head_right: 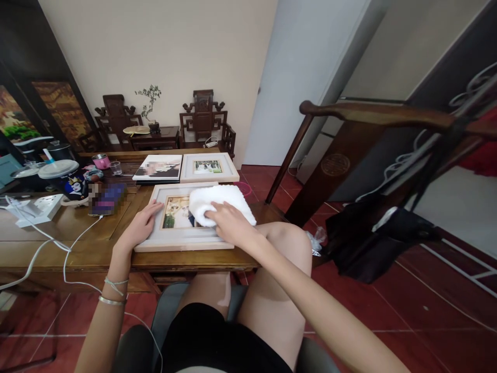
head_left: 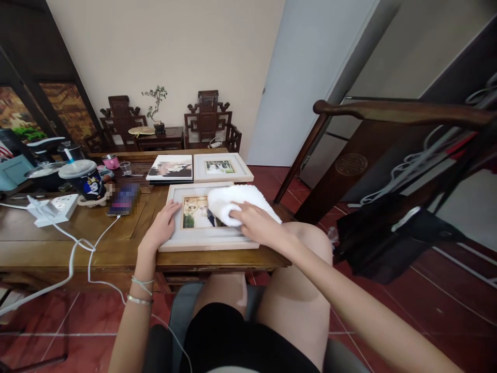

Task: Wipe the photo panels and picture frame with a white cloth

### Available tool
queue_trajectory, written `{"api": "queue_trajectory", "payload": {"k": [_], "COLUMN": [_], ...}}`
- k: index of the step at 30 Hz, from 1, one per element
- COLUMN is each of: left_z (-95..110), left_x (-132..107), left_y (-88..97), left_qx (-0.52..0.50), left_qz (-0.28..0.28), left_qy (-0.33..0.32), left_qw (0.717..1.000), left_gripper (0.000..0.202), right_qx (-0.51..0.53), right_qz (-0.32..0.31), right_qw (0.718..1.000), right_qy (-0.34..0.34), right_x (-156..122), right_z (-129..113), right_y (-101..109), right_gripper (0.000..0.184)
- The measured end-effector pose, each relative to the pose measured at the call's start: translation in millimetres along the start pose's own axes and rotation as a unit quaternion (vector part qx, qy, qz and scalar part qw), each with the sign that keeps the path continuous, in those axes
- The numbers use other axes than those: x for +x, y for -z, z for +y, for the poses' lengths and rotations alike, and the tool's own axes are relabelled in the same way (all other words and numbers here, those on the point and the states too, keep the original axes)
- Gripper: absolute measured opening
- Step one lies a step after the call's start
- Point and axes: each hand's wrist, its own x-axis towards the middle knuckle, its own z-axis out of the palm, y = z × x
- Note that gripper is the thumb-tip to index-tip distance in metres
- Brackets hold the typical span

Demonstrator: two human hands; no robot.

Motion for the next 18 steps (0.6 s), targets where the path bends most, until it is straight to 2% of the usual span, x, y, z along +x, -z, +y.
{"api": "queue_trajectory", "payload": {"k": [4,6,9,13,15,18], "left_z": [-0.3,-0.5,0.9,3.5,3.4,1.4], "left_x": [0.5,1.4,2.8,3.6,3.6,3.4], "left_y": [1.1,2.7,5.9,8.2,7.9,6.0], "left_qx": [0.0,0.006,0.012,0.005,-0.001,-0.007], "left_qz": [0.009,0.006,0.001,-0.002,-0.005,-0.005], "left_qy": [-0.01,-0.011,-0.009,-0.005,-0.002,0.0], "left_qw": [1.0,1.0,1.0,1.0,1.0,1.0], "left_gripper": [0.05,0.051,0.052,0.052,0.051,0.051], "right_qx": [-0.006,-0.006,-0.02,-0.042,-0.049,-0.062], "right_qz": [0.066,0.087,0.077,0.054,0.041,0.011], "right_qw": [0.998,0.995,0.991,0.989,0.992,0.996], "right_qy": [0.0,0.039,0.11,0.132,0.111,0.057], "right_x": [63.7,95.1,128.4,139.6,134.1,118.4], "right_z": [1.7,-7.5,-25.7,-35.4,-27.8,-4.1], "right_y": [-5.1,-6.9,-13.9,-24.4,-23.2,-12.3], "right_gripper": [0.041,0.039,0.043,0.044,0.04,0.033]}}
